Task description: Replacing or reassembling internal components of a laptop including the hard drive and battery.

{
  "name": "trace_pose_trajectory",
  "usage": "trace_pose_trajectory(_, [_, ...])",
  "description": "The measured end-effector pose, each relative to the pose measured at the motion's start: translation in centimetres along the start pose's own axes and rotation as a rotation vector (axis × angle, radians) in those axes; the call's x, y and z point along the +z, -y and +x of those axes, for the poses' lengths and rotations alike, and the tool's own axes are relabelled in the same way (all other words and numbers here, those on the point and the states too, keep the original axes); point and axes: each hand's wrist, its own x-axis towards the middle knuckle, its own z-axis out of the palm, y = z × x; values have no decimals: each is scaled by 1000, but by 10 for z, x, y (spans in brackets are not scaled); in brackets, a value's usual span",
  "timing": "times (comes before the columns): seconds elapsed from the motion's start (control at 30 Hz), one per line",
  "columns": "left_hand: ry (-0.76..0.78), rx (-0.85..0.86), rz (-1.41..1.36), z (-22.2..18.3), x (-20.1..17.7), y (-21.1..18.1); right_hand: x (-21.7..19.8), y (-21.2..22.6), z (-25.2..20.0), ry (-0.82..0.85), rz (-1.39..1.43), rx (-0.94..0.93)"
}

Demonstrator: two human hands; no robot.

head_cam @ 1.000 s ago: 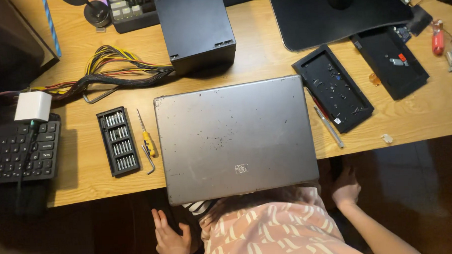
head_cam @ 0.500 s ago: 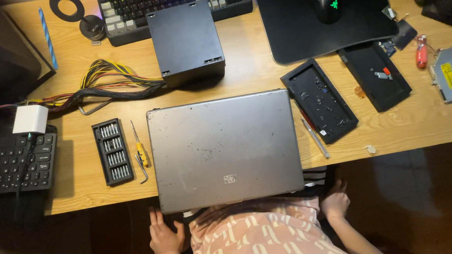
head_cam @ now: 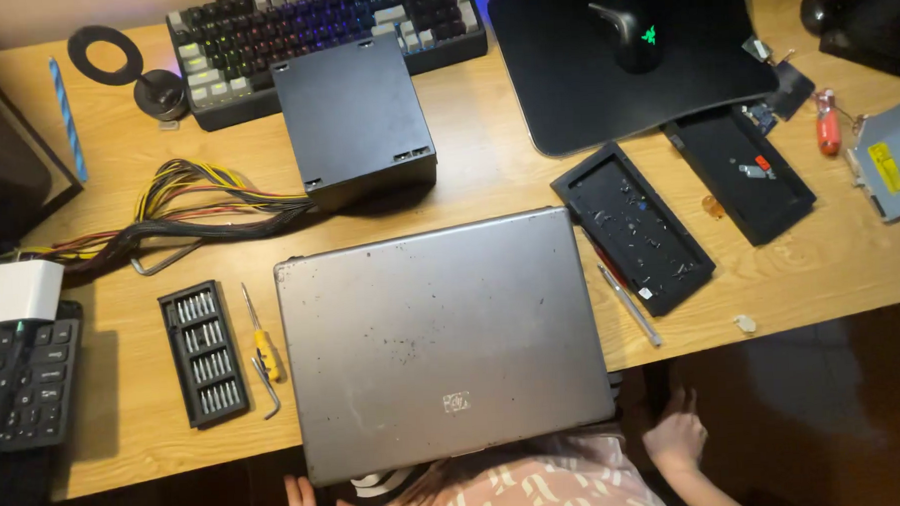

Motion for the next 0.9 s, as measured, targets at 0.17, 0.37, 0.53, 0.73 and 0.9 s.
trace_pose_trajectory(0.17, [-11, 69, -118, -20, 37, 56, 5, -2, -5, 85, 31, 41])
trace_pose_trajectory(0.37, [-180, 55, -73, 17, 52, 100, -120, 51, -7, -280, 255, -289])
trace_pose_trajectory(0.53, [-177, -468, -881, 162, -75, -93, -186, 93, 3, 311, 1174, -340])
trace_pose_trajectory(0.73, [4, -425, -723, 172, -81, -136, -223, 126, -5, 734, 1316, -339])
trace_pose_trajectory(0.9, [58, -316, -705, 163, -83, -122, -230, 131, -7, 643, 1226, -332])
